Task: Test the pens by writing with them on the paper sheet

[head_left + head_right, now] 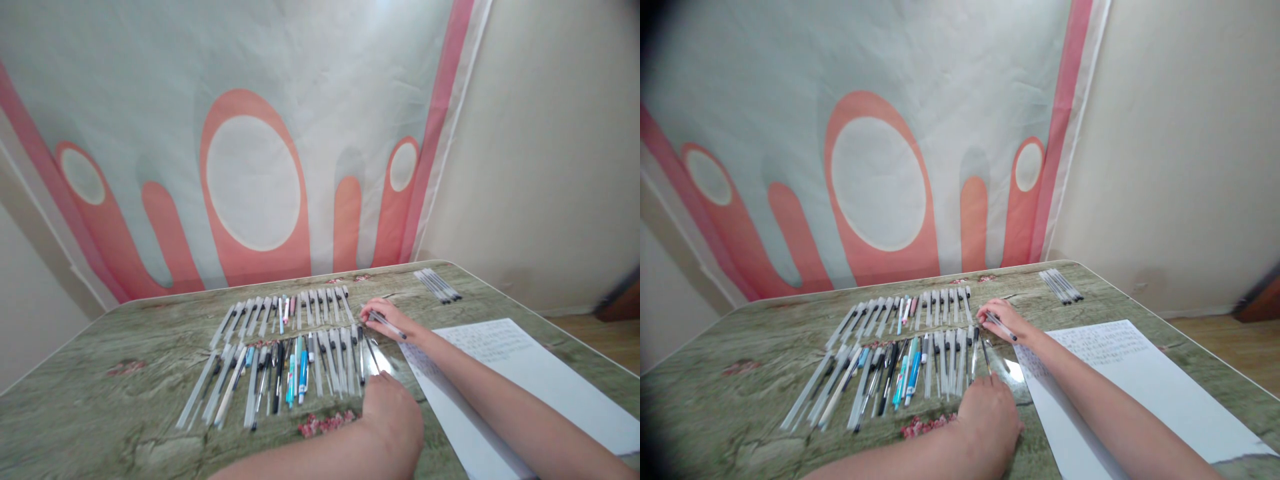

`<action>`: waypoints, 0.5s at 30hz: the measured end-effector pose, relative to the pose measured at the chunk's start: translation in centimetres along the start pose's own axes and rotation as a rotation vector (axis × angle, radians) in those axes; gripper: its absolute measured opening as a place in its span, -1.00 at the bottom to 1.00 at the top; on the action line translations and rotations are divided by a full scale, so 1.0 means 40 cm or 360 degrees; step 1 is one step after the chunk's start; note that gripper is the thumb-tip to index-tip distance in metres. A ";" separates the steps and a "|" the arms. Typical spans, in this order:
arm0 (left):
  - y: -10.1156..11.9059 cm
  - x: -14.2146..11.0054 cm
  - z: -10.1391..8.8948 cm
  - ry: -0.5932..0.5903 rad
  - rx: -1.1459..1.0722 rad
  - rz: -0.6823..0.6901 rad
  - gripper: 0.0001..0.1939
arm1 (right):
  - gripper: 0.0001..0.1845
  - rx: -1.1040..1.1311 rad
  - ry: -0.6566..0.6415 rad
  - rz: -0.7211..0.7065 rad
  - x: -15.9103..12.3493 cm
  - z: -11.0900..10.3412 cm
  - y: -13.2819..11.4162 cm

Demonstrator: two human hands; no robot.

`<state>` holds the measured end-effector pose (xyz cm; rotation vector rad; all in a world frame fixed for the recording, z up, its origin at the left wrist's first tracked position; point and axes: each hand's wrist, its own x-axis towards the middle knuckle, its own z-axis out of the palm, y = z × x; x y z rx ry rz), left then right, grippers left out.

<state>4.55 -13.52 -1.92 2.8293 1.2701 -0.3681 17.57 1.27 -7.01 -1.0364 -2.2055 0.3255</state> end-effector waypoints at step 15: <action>-0.012 -0.007 -0.017 -0.0076 -0.0063 0.0043 -0.61 | -0.80 -0.0296 -0.0037 -0.0046 0.002 0.040 -0.002</action>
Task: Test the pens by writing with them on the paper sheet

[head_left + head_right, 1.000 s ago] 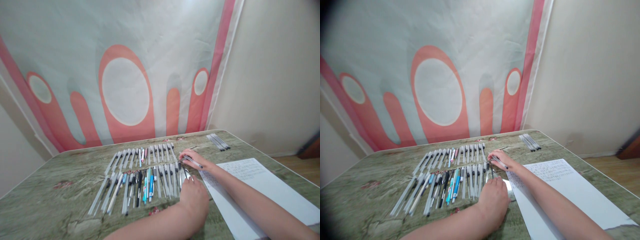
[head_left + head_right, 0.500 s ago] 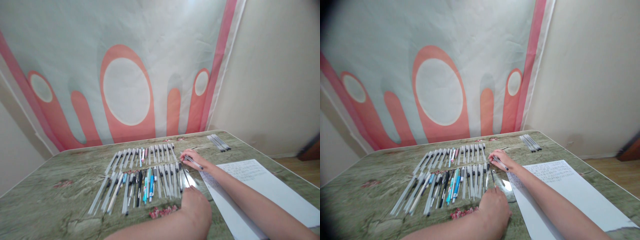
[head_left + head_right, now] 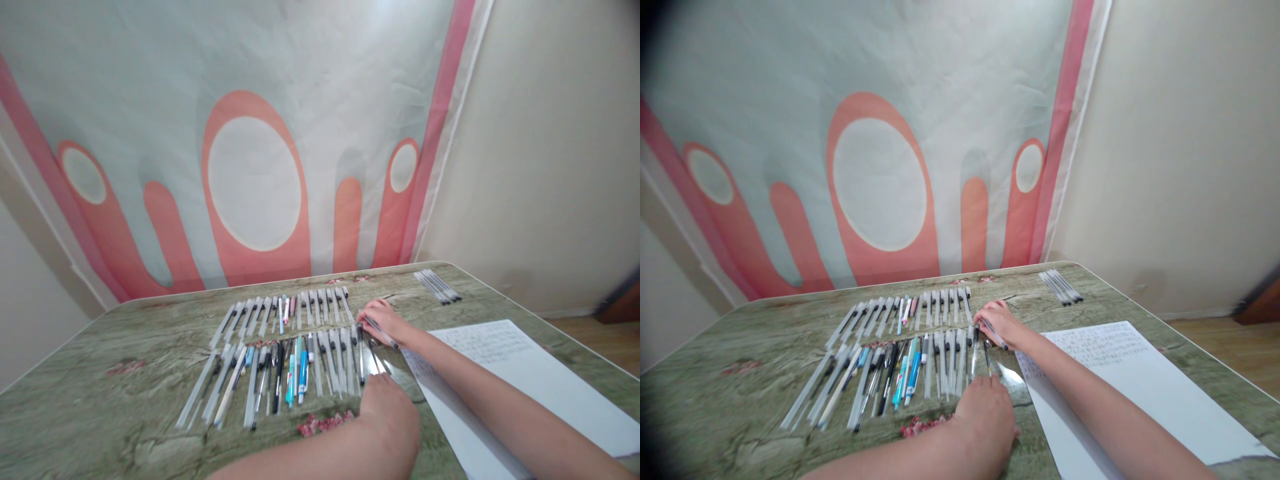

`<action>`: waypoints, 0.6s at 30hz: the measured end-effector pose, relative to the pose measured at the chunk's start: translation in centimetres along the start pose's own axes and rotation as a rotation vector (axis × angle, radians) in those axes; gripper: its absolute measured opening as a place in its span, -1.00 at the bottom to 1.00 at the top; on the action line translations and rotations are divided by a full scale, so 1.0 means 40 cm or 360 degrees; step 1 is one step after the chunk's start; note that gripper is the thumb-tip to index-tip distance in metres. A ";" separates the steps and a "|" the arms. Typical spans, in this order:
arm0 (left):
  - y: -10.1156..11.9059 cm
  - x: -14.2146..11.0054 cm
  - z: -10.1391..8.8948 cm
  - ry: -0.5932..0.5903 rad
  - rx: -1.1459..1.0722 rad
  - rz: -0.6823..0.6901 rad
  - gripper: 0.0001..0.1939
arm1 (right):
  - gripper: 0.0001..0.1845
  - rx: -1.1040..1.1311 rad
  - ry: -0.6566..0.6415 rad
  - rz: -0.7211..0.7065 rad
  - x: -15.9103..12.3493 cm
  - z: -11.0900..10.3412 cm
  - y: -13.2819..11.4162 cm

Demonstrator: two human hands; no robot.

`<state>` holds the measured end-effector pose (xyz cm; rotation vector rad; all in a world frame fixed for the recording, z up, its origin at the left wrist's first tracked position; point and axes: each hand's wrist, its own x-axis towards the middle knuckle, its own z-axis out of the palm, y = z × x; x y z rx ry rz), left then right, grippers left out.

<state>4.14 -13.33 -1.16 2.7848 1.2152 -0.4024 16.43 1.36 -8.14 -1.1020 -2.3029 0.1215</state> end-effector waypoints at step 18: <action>-0.278 0.099 -0.103 0.0470 -0.2188 0.0054 -0.69 | -0.71 0.1215 0.0476 0.0404 0.037 -0.161 -0.110</action>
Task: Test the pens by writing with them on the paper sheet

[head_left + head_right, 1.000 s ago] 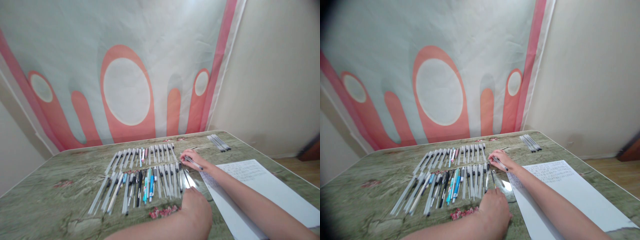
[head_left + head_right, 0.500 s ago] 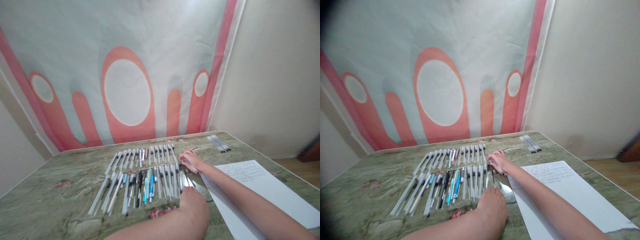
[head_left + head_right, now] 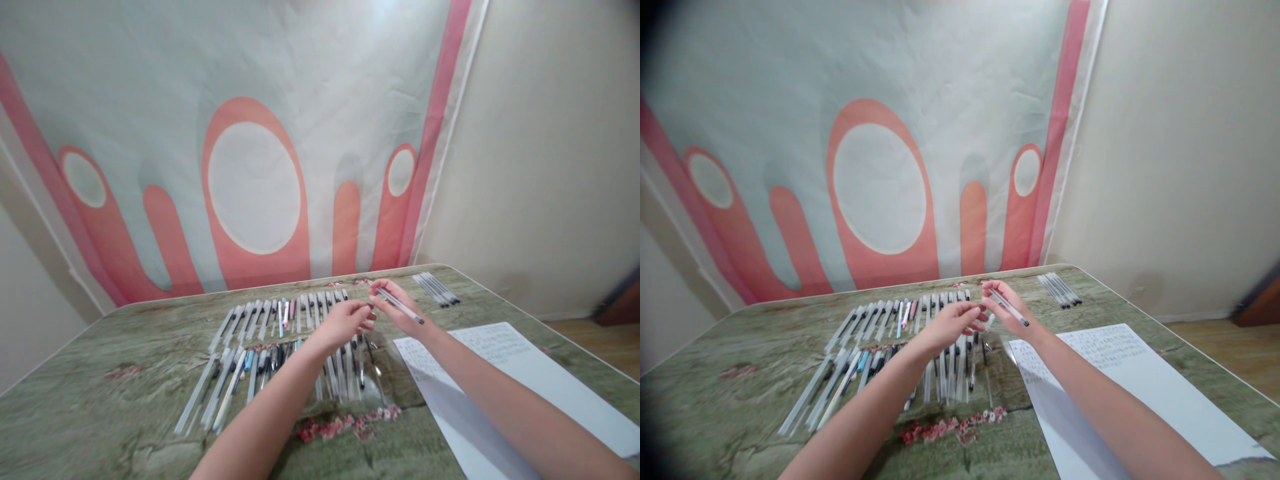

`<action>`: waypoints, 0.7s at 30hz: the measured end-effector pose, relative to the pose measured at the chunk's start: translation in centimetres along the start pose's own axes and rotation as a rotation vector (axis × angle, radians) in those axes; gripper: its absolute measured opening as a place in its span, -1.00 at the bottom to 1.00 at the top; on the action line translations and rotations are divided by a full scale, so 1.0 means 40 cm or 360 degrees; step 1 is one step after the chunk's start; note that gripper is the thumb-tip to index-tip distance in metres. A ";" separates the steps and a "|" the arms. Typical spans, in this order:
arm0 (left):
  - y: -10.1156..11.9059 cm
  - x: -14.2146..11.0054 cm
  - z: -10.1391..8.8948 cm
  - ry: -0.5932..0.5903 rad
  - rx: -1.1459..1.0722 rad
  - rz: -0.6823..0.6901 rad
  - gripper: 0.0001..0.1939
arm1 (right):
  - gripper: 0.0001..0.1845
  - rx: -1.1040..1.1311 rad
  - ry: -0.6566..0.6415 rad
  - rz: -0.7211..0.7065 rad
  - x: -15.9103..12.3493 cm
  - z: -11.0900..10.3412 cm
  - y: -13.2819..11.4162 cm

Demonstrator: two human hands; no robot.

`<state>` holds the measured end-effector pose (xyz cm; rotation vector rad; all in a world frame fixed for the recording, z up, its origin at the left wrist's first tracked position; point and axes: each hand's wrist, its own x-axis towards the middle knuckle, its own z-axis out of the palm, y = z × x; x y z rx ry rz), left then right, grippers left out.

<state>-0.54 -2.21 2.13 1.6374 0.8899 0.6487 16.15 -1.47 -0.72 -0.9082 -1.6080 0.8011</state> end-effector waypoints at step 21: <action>-0.031 0.016 0.012 0.0216 -0.1113 -0.0356 -0.69 | -0.72 0.0063 0.0052 -0.0071 -0.012 0.028 -0.033</action>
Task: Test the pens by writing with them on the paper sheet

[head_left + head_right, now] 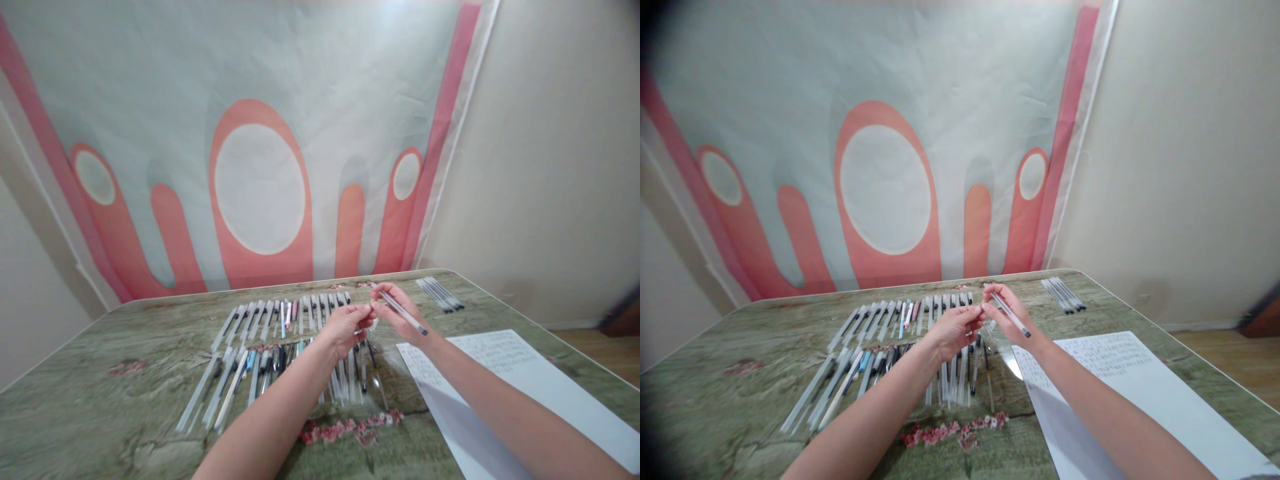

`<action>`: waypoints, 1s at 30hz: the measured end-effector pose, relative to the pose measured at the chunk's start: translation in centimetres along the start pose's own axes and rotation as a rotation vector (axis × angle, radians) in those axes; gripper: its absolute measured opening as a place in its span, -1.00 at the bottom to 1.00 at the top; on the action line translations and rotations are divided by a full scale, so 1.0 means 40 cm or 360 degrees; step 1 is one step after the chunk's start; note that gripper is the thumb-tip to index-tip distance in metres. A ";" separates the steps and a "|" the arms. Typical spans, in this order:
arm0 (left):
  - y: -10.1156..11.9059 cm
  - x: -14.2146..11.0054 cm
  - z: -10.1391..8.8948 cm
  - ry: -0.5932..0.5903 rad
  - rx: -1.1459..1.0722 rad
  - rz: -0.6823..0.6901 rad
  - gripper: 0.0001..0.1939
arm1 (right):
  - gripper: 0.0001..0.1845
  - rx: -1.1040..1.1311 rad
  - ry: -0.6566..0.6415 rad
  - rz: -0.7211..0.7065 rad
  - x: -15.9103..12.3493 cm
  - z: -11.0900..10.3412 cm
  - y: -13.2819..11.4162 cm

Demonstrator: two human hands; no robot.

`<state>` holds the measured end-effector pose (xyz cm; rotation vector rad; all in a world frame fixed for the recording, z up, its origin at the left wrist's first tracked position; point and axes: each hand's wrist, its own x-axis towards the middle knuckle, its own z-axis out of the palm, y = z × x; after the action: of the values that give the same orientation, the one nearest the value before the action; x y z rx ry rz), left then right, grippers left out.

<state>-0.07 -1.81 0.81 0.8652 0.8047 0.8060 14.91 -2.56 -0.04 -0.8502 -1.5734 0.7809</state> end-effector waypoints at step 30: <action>0.005 -0.003 0.008 0.0099 -0.0172 0.0012 -0.74 | -0.69 -0.0152 0.0122 -0.0091 -0.001 0.012 -0.017</action>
<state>0.07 -1.94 1.16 0.7503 0.8053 0.8784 14.35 -2.96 0.44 -0.8903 -1.5698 0.6295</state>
